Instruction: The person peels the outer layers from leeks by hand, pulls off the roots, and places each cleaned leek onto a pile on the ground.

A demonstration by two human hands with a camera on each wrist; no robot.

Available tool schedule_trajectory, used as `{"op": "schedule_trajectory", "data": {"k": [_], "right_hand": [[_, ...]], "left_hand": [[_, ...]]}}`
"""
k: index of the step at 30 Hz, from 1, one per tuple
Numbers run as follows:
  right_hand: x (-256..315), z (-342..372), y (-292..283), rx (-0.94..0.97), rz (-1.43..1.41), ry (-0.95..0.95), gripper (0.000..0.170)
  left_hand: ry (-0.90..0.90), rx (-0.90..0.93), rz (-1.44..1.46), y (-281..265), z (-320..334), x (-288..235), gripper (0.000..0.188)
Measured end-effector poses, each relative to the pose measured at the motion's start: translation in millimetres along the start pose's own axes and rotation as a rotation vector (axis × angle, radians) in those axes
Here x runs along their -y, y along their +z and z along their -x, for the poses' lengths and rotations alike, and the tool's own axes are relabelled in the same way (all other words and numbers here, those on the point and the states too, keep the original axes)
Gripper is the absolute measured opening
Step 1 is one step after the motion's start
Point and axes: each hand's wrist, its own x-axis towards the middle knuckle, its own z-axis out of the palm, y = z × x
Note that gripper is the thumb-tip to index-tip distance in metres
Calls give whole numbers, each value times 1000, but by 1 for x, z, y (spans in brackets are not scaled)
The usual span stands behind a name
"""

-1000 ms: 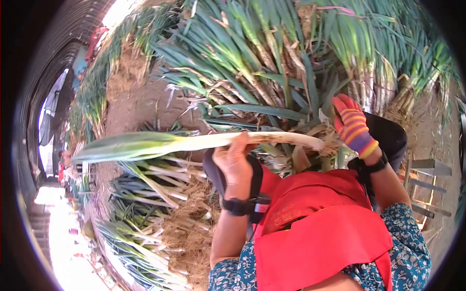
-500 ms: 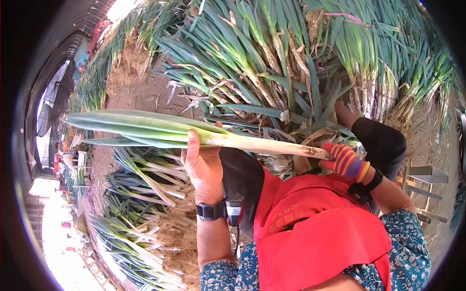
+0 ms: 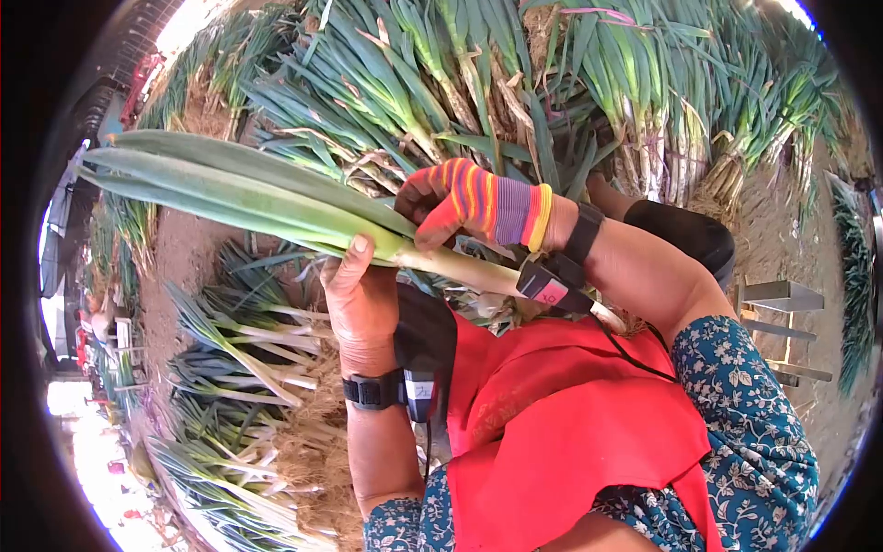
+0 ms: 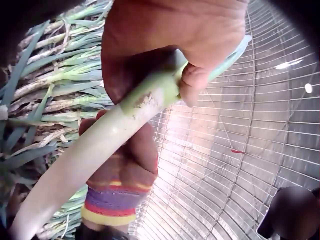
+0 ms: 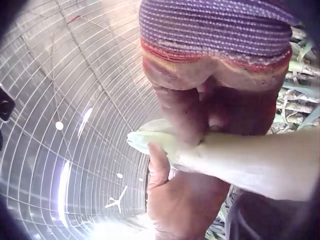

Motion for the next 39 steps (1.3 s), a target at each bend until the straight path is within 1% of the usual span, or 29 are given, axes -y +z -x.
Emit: {"op": "schedule_trajectory", "data": {"k": [1, 2, 4, 5, 8, 10, 12, 14, 15, 16, 17, 18, 19, 20, 21, 22, 23, 24, 26, 27, 28, 29, 30, 31, 32, 34, 36, 37, 39], "right_hand": [[7, 2, -1, 23, 140, 22, 46], [3, 0, -2, 22, 140, 32, 46], [0, -2, -2, 90, 231, -60, 52], [0, 1, -2, 95, 152, 56, 59], [-11, -3, -5, 91, 54, 7, 61], [-4, -3, -4, 57, 123, 22, 59], [-4, -5, -4, 20, 218, -83, 56], [2, -1, -2, 6, 231, -80, 54], [2, -2, 0, -35, 281, -115, 53], [2, -2, 1, -75, 331, -150, 51], [5, 2, 0, -157, 442, -121, 52], [-11, -7, 5, -354, 1056, -223, 46], [-15, 2, 17, -267, 936, -341, 42], [-17, 13, 28, -187, 816, -459, 38], [-3, 29, 40, -174, 626, -492, 33], [6, 43, 39, -159, 493, -450, 34], [16, 58, 37, -149, 357, -410, 36], [26, 68, 27, -209, 299, -325, 38], [44, 87, 7, -336, 164, -165, 44], [32, 94, -18, -431, 370, -150, 41], [14, 106, -50, -541, 850, -172, 42], [-1, 120, -72, -500, 1030, -154, 39], [-23, 135, -103, -519, 1054, 169, 42], [-68, 155, -143, -534, 1131, 260, 50], [-85, 164, -150, -535, 1680, 525, 58], [-87, 168, -120, -689, 1793, 51, 58], [-58, 138, -71, -475, 1572, -255, 53], [-67, 131, -60, -490, 1571, -260, 53], [-91, 120, -45, -555, 1583, -295, 46]], "left_hand": [[-12, 52, -76, -9, 0, 1, 50], [-17, 47, -69, -12, 1, 2, 50], [-39, 51, -81, -14, 2, 5, 51], [-66, 47, -64, -16, 1, 6, 53], [-9, 96, -62, -12, -1, 8, 53], [-20, 103, -56, -9, -1, 7, 53], [-25, 115, -50, -5, -1, 9, 54], [-60, 11, 3, 1, -1, 12, 55], [-41, -71, 3, 7, -2, 14, 50], [-36, -79, 6, 5, -5, 16, 50], [-87, -190, -66, -1, -7, 19, 44], [-138, -299, -138, -6, -12, 24, 38], [-89, -441, -131, -9, -20, 33, 28], [-87, -439, -131, -15, -23, 39, 28], [-92, -438, -10, -22, -28, 41, 26], [-98, -443, 107, -29, -29, 39, 25], [-33, -480, 104, -33, -29, 34, 24], [-51, -511, 31, -19, -22, 20, 30], [-29, -433, 117, -43, -25, 12, 32], [-40, -427, 133, -54, -25, 3, 31], [-28, -399, 120, -59, -23, -7, 31], [0, -384, 109, -62, -18, -17, 31], [26, -369, 98, -63, -13, -26, 31], [32, -373, 92, -61, -7, -34, 31], [73, -376, 65, -55, -4, -41, 31], [122, -375, 40, -47, -1, -46, 32], [94, -383, 64, -38, 4, -44, 31], [110, -368, 81, -36, 2, -40, 31], [114, -307, 84, -41, -3, -28, 31]]}}
